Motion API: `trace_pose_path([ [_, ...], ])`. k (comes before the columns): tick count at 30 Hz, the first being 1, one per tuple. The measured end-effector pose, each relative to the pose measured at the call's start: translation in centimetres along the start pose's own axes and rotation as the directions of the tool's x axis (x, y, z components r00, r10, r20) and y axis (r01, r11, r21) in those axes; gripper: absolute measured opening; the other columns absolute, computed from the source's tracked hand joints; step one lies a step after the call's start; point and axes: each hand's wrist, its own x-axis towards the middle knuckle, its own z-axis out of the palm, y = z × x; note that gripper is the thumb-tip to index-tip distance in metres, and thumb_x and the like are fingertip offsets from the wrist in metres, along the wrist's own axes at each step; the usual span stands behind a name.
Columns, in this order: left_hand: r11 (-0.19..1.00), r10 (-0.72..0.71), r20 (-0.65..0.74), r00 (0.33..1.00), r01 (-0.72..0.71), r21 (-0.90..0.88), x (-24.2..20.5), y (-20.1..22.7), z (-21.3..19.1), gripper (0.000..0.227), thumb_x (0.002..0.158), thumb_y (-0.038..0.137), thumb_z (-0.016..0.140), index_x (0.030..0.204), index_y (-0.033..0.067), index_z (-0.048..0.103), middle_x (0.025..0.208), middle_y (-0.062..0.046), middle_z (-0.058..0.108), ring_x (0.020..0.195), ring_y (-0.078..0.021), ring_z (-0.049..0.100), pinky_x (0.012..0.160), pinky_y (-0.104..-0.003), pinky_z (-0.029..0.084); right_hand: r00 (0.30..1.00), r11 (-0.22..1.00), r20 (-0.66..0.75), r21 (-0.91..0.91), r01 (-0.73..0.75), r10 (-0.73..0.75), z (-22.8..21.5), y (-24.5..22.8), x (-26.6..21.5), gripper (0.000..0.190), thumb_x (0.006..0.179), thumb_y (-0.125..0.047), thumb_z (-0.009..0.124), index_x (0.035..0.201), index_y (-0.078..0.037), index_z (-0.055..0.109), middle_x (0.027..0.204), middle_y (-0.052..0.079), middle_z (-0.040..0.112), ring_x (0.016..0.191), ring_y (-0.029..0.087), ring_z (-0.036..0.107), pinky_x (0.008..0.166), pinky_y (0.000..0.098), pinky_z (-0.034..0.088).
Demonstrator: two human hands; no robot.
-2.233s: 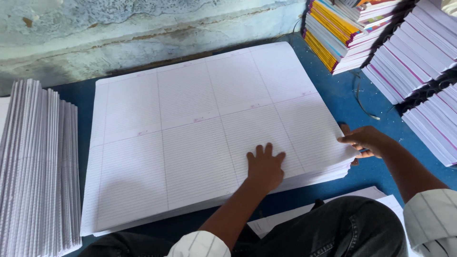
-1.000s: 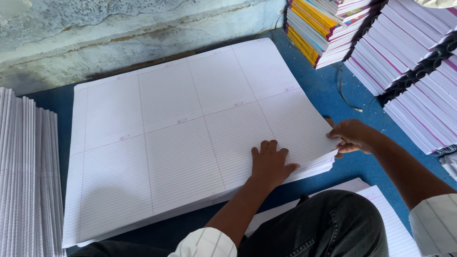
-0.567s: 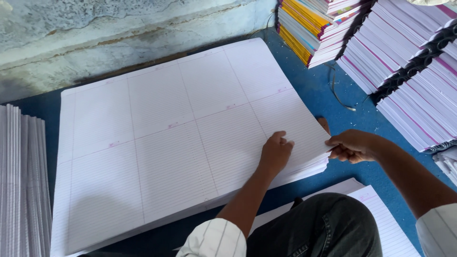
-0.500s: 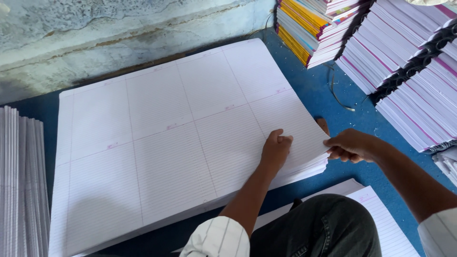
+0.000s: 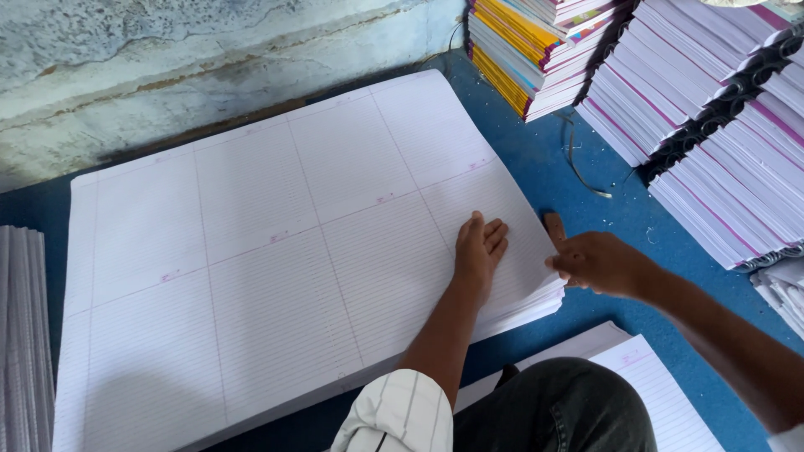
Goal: The person folds large lined paper sheets in half and presses the crease with a small wooden block. They repeat this process for multiple sheets, stacking the finished folded sheets to the left.
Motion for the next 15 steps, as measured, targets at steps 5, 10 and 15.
trace_pose_path([
  [5,0.995,0.076,-0.048,0.996,-0.079,-0.061,1.0,0.5,-0.3,0.069,0.103,0.046,0.033,0.154,0.0003,0.022,0.154,-0.026,0.044,0.143,-0.0329,0.046,0.119,-0.04,0.039,0.969,0.929,-0.018,-0.288,0.232,-0.248,0.9,-0.8,-1.0,0.04,0.095,-0.042,0.055,0.103,-0.01,0.078,0.084,0.008,0.079,0.069,0.021,0.075,0.067,0.0373,0.058],
  [10,0.99,0.103,-0.099,0.99,-0.112,-0.088,2.0,1.3,-0.2,0.073,0.103,0.05,0.029,0.155,-0.0007,0.02,0.154,-0.026,0.042,0.145,-0.0333,0.044,0.12,-0.04,0.037,0.969,0.894,0.106,-0.374,0.247,-0.224,0.7,-1.4,-1.1,0.035,0.096,-0.039,0.057,0.102,-0.011,0.077,0.073,0.009,0.077,0.056,0.021,0.07,0.06,0.0378,0.056],
  [15,0.974,0.118,-0.163,0.98,-0.146,-0.171,3.4,2.2,-0.6,0.077,0.102,0.053,0.028,0.155,-0.0026,0.022,0.153,-0.027,0.044,0.144,-0.0348,0.044,0.119,-0.042,0.038,0.942,0.889,0.124,-0.31,0.336,-0.313,1.1,-0.6,-1.6,0.029,0.094,-0.036,0.061,0.097,-0.012,0.077,0.066,0.007,0.074,0.052,0.018,0.067,0.053,0.0373,0.053],
])
